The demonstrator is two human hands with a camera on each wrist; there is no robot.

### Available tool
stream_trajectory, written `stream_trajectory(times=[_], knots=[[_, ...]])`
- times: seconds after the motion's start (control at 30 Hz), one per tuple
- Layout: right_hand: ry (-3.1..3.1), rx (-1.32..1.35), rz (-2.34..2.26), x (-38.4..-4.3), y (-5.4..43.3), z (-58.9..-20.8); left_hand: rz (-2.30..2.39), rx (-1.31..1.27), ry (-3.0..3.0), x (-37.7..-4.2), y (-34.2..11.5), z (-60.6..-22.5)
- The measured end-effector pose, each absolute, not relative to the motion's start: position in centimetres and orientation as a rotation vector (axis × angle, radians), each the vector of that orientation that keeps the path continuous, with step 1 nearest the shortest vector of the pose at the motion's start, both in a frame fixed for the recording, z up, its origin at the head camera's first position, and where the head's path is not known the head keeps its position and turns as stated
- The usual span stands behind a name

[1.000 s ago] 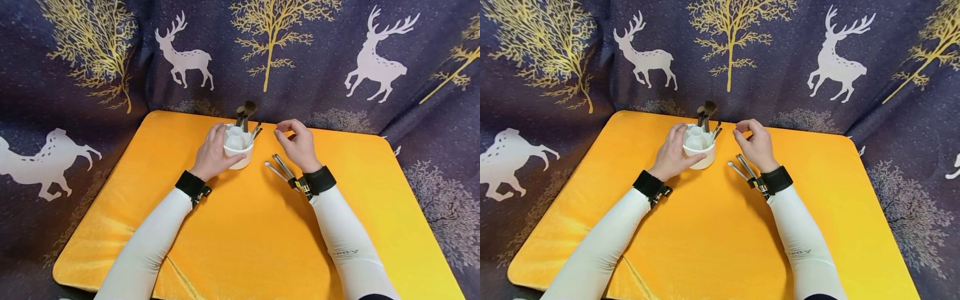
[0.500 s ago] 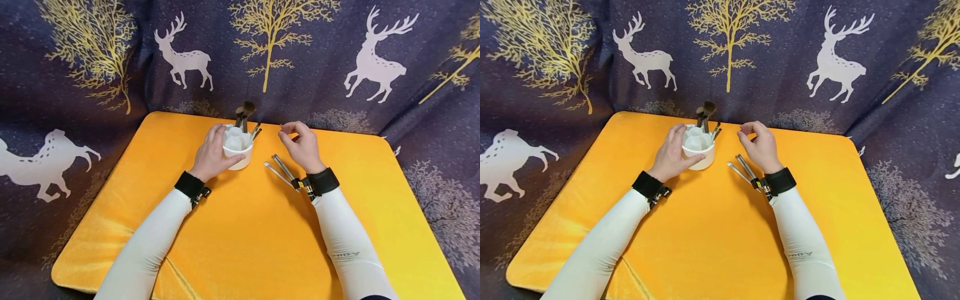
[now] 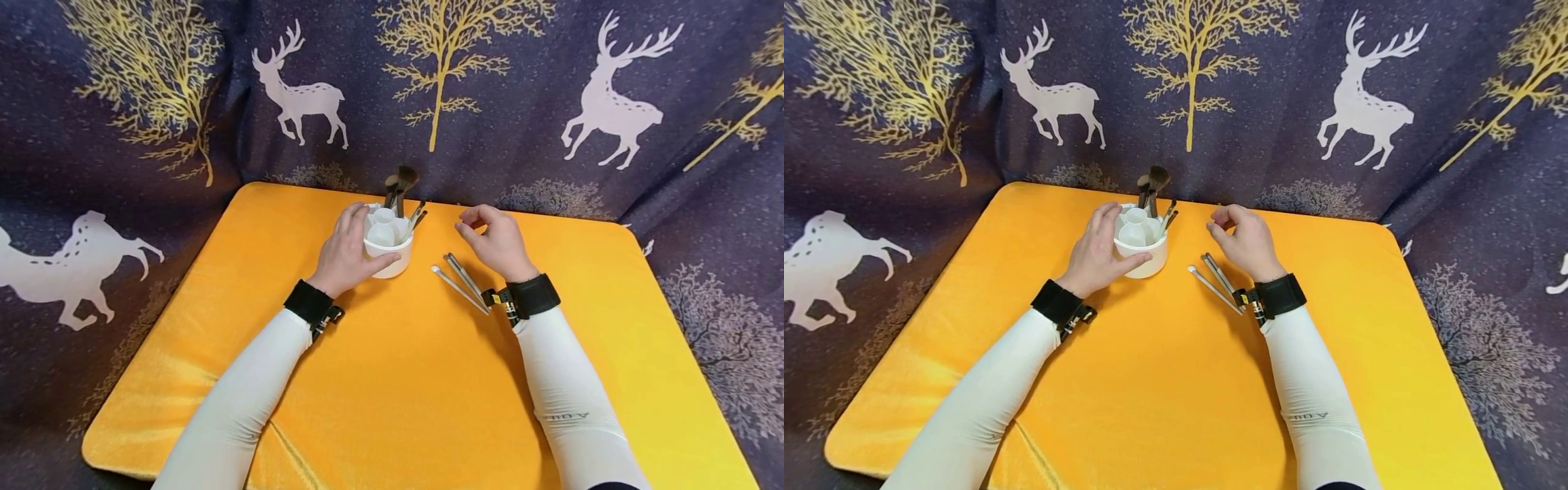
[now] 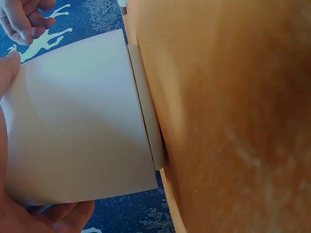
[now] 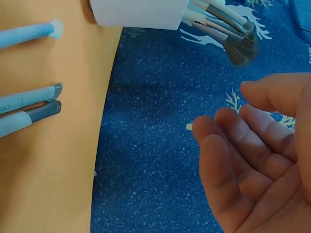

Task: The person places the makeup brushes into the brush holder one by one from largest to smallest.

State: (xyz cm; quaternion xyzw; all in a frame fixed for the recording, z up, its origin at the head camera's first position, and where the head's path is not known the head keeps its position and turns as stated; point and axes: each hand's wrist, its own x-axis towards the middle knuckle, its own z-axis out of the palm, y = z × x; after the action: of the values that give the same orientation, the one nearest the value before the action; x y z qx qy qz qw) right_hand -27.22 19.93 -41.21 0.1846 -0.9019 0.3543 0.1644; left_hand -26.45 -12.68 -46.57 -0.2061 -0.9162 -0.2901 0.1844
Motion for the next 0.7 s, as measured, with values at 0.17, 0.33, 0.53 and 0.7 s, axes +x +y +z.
stream_trajectory(times=[0.17,0.33,0.53,0.7], knots=[[-2.6,0.522,0.987,-27.3,20.3,-41.2,-0.813,-0.582,-2.581,-26.5,-12.7,-46.5],[-2.649,0.533,0.971,-27.6,20.6,-41.2,-0.81,-0.581,-2.571,-26.5,-12.7,-46.6],[-2.733,0.518,0.958,-27.7,21.0,-41.4,-0.811,-0.586,-2.572,-26.5,-12.6,-46.6],[-2.786,0.501,0.951,-27.8,21.2,-41.3,-0.812,-0.584,-2.574,-26.4,-12.7,-46.6]])
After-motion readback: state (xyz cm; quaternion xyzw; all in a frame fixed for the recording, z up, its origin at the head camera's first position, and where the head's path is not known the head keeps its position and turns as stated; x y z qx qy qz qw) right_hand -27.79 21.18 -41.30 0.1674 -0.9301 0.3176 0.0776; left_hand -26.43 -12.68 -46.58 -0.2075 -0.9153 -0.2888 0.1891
